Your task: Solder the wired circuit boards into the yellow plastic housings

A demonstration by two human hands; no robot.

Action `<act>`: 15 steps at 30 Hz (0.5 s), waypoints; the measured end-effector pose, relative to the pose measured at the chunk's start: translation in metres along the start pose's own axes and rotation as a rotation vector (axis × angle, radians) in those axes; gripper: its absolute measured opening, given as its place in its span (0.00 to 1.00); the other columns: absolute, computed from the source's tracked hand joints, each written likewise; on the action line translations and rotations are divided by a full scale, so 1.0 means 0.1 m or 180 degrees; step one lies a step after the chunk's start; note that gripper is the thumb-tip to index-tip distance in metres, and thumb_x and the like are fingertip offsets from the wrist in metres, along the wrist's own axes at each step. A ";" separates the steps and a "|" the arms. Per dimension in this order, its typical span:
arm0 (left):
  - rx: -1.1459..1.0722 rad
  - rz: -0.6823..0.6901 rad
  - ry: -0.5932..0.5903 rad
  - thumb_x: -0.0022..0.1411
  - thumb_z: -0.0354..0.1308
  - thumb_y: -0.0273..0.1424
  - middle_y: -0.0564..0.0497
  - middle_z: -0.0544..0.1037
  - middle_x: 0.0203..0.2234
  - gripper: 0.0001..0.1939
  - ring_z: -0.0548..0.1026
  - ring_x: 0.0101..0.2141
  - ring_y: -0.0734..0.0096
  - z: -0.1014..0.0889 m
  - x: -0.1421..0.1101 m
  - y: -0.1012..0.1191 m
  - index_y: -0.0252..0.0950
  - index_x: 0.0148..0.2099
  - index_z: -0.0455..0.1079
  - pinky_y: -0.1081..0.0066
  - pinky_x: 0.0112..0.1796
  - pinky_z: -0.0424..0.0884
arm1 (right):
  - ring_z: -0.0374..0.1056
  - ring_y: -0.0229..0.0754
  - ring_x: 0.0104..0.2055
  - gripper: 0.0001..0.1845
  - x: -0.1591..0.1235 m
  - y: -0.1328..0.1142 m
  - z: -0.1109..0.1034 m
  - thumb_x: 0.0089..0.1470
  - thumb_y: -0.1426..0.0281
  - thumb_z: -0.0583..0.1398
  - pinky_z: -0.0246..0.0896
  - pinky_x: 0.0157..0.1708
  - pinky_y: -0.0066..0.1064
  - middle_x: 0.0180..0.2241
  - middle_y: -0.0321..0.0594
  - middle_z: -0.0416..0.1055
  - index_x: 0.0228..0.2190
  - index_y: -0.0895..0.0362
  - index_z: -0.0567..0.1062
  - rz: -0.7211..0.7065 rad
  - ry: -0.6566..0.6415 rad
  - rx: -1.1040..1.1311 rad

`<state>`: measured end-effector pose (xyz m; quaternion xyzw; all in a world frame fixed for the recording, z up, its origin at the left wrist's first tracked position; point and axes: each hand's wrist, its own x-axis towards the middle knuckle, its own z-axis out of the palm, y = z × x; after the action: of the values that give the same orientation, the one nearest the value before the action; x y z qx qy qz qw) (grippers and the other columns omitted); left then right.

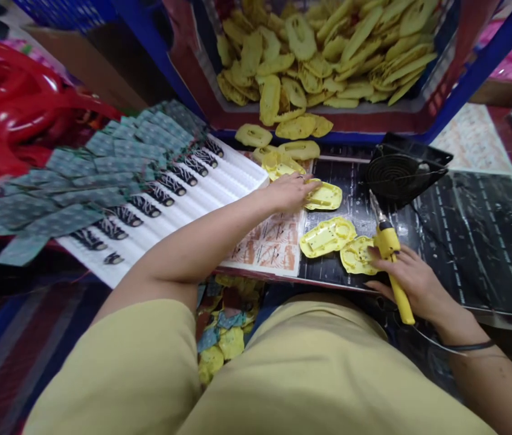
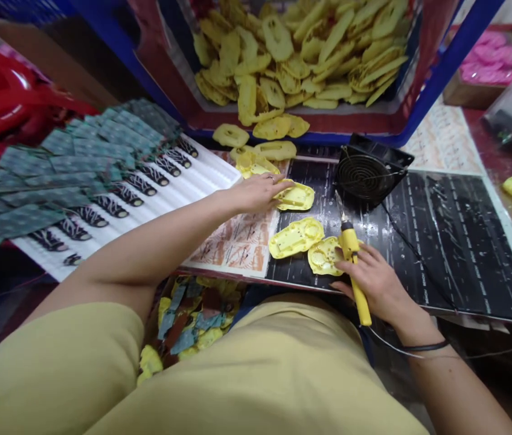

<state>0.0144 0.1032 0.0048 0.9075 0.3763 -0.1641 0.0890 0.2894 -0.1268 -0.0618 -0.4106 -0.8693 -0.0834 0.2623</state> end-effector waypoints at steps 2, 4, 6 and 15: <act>0.0103 -0.0135 0.0048 0.74 0.58 0.25 0.37 0.50 0.83 0.39 0.59 0.78 0.43 -0.05 0.03 -0.09 0.41 0.82 0.55 0.53 0.73 0.62 | 0.81 0.43 0.45 0.06 -0.07 0.00 -0.02 0.68 0.71 0.67 0.77 0.49 0.36 0.45 0.43 0.85 0.47 0.54 0.78 -0.0012 0.0025 -0.0308; 0.0161 -0.0051 0.0163 0.70 0.61 0.22 0.38 0.48 0.84 0.38 0.55 0.80 0.43 -0.05 0.04 -0.19 0.41 0.79 0.63 0.54 0.73 0.64 | 0.82 0.44 0.46 0.05 -0.16 -0.01 -0.03 0.67 0.73 0.67 0.77 0.46 0.33 0.42 0.42 0.85 0.45 0.54 0.80 0.0041 0.0157 -0.0620; 0.0188 0.0269 0.0233 0.68 0.61 0.17 0.41 0.48 0.84 0.33 0.50 0.81 0.44 -0.01 0.04 -0.27 0.43 0.72 0.73 0.52 0.73 0.66 | 0.83 0.46 0.47 0.06 -0.23 -0.05 -0.03 0.67 0.73 0.68 0.77 0.46 0.32 0.41 0.42 0.86 0.45 0.55 0.80 0.0155 0.0304 -0.0851; -0.0949 0.1172 0.0390 0.57 0.54 0.06 0.46 0.78 0.69 0.25 0.79 0.66 0.60 0.22 0.11 -0.25 0.37 0.38 0.86 0.57 0.65 0.78 | 0.85 0.41 0.38 0.11 0.06 -0.33 0.12 0.71 0.69 0.64 0.81 0.38 0.26 0.49 0.46 0.86 0.53 0.55 0.76 0.0879 0.0898 0.0101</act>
<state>-0.0007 0.1216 -0.0212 0.9459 0.2292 -0.0325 0.2274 0.2563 -0.1401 -0.0666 -0.5060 -0.7605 -0.0897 0.3969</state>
